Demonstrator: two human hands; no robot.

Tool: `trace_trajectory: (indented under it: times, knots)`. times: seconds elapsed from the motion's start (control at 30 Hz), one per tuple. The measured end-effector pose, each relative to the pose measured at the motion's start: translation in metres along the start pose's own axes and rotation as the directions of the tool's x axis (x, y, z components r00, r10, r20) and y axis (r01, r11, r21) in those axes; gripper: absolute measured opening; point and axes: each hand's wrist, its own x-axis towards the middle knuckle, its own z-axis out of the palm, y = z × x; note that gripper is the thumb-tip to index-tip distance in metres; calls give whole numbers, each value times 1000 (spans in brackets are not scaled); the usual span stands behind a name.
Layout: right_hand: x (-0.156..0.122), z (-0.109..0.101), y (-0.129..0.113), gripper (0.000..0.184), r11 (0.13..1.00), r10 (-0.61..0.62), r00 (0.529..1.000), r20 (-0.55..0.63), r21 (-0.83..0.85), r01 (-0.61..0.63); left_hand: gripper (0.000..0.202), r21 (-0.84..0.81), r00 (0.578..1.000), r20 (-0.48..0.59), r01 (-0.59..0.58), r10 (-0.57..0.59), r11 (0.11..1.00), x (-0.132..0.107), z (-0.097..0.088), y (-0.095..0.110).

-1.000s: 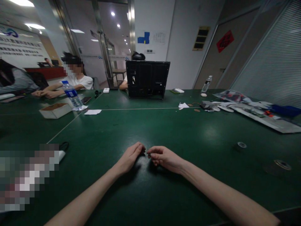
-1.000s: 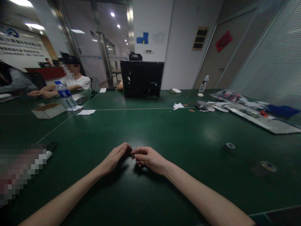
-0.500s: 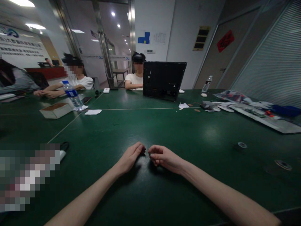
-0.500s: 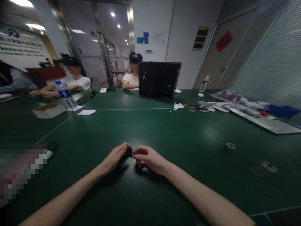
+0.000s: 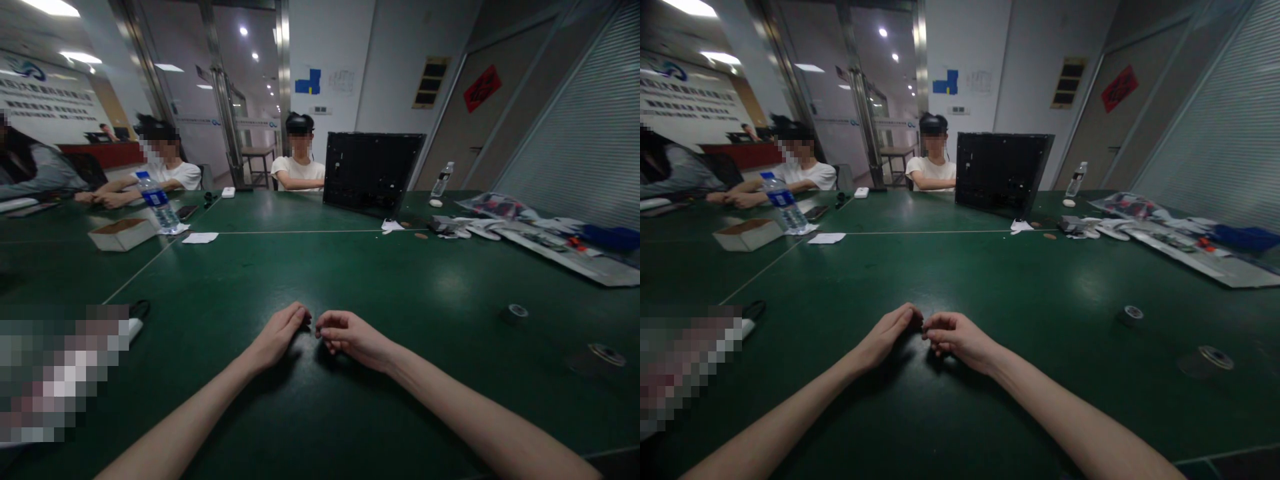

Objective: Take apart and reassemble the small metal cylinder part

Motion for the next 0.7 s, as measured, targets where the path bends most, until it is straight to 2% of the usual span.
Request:
trace_trajectory:
  times: [0.7]
  knots:
    - [1, -2, 5, 34, 999, 12, 1000, 0, -44, -12, 43, 24, 1000, -13, -8, 9, 1000, 0, 2, -1]
